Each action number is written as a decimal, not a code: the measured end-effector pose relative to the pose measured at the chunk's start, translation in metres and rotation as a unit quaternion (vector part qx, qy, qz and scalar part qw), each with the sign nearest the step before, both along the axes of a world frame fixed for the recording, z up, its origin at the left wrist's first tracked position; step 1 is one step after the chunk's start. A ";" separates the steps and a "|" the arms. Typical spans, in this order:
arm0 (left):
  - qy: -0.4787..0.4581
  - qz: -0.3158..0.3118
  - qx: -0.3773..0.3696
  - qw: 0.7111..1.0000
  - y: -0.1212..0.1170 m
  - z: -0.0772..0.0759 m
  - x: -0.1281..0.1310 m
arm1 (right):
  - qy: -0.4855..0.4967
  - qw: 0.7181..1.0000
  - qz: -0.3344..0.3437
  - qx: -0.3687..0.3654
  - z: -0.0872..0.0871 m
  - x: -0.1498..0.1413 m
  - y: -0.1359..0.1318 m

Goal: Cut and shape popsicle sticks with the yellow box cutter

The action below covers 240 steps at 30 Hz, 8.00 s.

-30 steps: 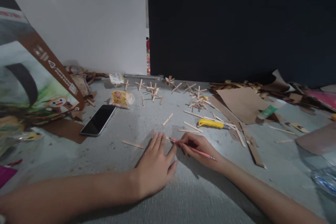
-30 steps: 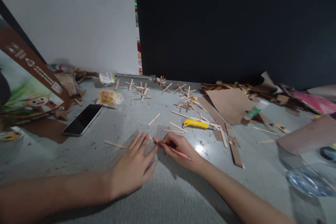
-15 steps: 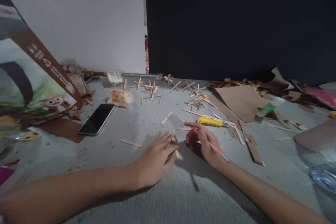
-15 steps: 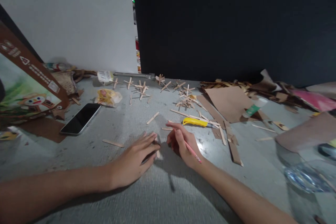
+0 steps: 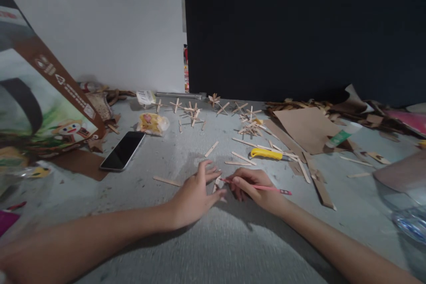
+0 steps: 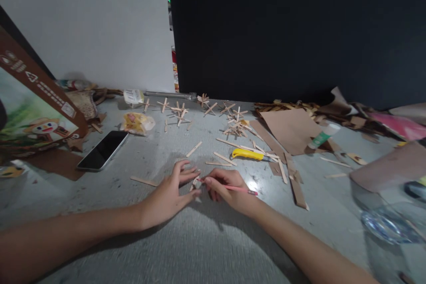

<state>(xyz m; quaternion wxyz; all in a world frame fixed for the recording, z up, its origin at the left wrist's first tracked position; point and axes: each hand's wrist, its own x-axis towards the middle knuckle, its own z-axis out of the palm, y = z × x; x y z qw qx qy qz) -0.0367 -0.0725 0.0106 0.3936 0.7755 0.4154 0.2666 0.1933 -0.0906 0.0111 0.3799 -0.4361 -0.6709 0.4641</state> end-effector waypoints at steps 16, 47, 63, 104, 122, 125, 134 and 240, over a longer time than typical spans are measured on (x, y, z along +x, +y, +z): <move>-0.014 0.011 0.011 1.000 0.003 -0.011 0.001 | -0.015 0.999 0.014 -0.038 -0.015 -0.004 0.006; 0.009 0.005 0.037 0.999 0.002 -0.012 0.001 | -0.014 0.999 0.024 -0.045 -0.010 -0.006 0.007; 0.006 0.008 0.027 1.000 0.001 -0.009 0.001 | -0.027 0.998 0.027 -0.043 -0.008 -0.005 0.005; 0.010 0.057 0.059 0.997 0.001 -0.015 -0.002 | -0.005 0.995 -0.094 0.032 -0.001 -0.004 0.006; 0.038 -0.007 0.124 0.992 0.000 0.000 0.000 | -0.024 0.992 -0.107 0.057 -0.010 -0.002 0.005; 0.038 -0.009 0.132 0.990 0.000 0.000 0.000 | -0.026 0.992 -0.112 0.060 -0.010 -0.002 0.005; 0.041 -0.004 0.133 0.990 -0.002 0.003 0.001 | -0.040 0.989 -0.111 0.085 -0.011 0.000 0.005; 0.145 0.084 0.251 0.954 0.027 -0.014 0.004 | -0.109 0.856 -0.321 0.390 -0.017 0.030 0.031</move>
